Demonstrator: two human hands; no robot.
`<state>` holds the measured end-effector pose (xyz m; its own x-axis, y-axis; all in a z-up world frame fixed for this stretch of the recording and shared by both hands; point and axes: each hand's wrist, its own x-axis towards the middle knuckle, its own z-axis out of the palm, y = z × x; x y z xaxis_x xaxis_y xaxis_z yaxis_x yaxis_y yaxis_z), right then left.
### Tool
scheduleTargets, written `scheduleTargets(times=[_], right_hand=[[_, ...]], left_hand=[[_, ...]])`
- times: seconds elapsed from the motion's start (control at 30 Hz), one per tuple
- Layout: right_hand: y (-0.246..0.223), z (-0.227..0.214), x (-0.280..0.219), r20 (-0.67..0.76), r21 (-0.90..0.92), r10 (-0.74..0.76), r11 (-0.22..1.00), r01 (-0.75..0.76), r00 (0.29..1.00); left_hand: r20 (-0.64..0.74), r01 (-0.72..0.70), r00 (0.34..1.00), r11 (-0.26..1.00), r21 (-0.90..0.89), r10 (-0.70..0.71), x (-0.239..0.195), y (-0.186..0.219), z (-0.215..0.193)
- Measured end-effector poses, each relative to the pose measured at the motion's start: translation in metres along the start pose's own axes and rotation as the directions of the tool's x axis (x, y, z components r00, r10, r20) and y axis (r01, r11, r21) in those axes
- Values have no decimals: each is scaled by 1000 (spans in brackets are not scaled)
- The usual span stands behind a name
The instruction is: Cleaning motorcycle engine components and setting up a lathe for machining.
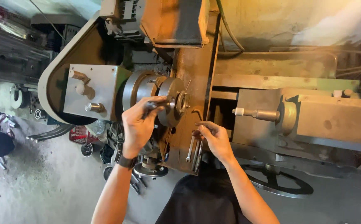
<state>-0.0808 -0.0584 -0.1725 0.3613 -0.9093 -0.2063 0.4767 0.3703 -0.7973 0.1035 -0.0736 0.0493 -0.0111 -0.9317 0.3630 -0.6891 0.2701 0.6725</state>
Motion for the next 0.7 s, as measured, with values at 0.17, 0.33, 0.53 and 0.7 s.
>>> scheduleTargets(times=[0.17, 0.33, 0.53, 0.7], right_hand=[[6, -2, 19, -50, -44, 2, 999, -4, 999], [-3, 10, 44, -33, -181, -85, 980, 78, 996], [-5, 29, 81, 148, -398, -346, 837, 376, 927], [-3, 33, 86, 158, -385, -324, 850, 360, 933]], left_hand=[[178, -237, 962, 955, 181, 205, 22, -36, 12], [297, -200, 946, 957, 212, 132, 22, -44, 13], [353, -165, 933, 953, 256, 67, 26, -41, 12], [385, -134, 923, 953, 273, 19, 28, -39, 10]])
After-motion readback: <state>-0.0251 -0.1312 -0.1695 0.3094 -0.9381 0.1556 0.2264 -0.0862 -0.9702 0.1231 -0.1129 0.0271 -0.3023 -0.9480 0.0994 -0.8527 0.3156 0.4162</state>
